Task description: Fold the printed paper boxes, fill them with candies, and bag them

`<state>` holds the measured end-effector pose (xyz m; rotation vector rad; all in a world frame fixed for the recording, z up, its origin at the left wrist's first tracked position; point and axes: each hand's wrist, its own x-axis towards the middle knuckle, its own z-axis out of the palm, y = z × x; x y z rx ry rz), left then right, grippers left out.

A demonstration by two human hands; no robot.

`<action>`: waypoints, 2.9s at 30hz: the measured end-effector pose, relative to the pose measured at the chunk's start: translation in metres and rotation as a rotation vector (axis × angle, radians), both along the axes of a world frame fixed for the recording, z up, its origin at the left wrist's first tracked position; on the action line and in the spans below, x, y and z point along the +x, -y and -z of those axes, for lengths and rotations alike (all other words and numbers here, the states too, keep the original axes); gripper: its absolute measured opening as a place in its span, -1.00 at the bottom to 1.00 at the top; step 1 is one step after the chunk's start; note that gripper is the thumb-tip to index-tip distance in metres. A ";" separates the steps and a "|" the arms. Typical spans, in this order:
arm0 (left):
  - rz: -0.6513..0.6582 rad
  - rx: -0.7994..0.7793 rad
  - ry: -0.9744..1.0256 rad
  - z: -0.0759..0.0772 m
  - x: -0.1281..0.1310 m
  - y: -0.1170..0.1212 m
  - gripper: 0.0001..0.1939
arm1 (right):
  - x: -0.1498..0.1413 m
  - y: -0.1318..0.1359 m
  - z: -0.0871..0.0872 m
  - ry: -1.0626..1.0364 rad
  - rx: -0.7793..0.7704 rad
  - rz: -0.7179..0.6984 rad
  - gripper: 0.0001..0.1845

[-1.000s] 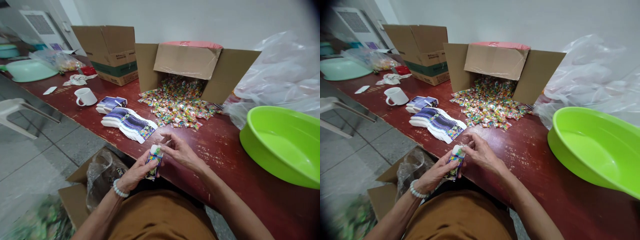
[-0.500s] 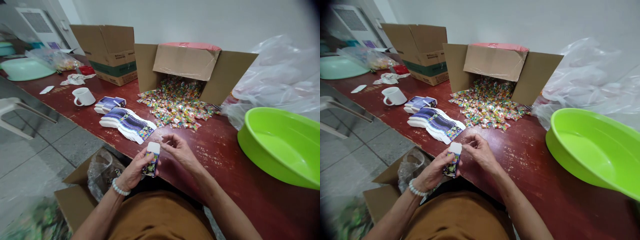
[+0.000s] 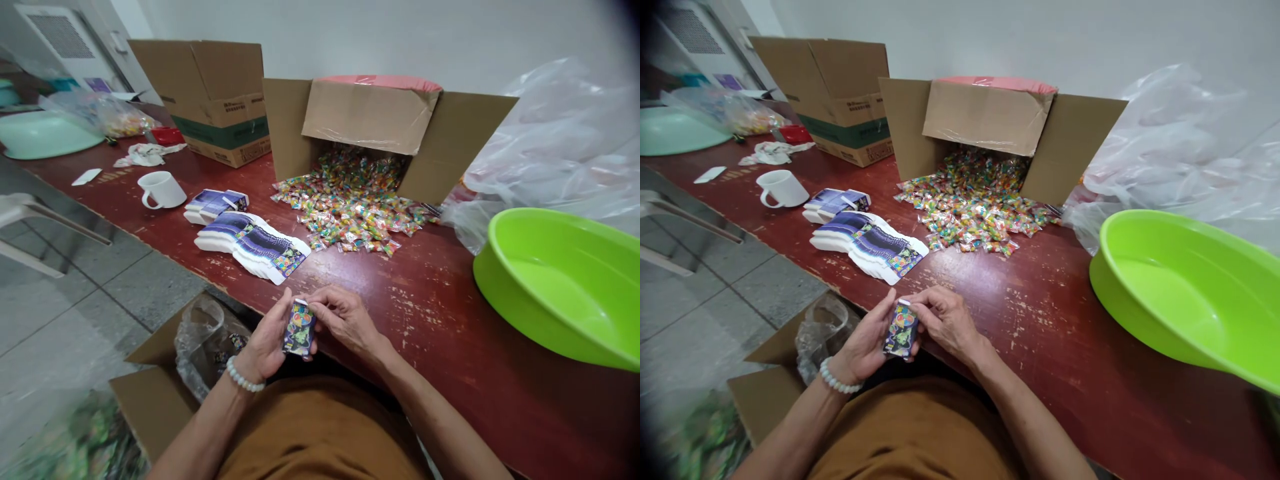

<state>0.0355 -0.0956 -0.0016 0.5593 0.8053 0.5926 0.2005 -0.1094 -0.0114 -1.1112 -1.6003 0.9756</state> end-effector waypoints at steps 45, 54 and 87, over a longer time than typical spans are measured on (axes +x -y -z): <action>-0.402 0.404 -0.328 0.005 -0.086 -0.008 -0.47 | -0.070 -0.027 0.006 0.464 0.355 -0.210 -0.02; -0.292 0.861 -1.304 0.045 -0.158 -0.006 -0.41 | -0.005 -0.060 0.053 0.309 0.182 0.252 -0.55; 0.298 0.454 -0.087 -0.019 -0.044 -0.030 -0.42 | -0.007 -0.053 -0.018 -0.446 -0.261 -0.068 -0.61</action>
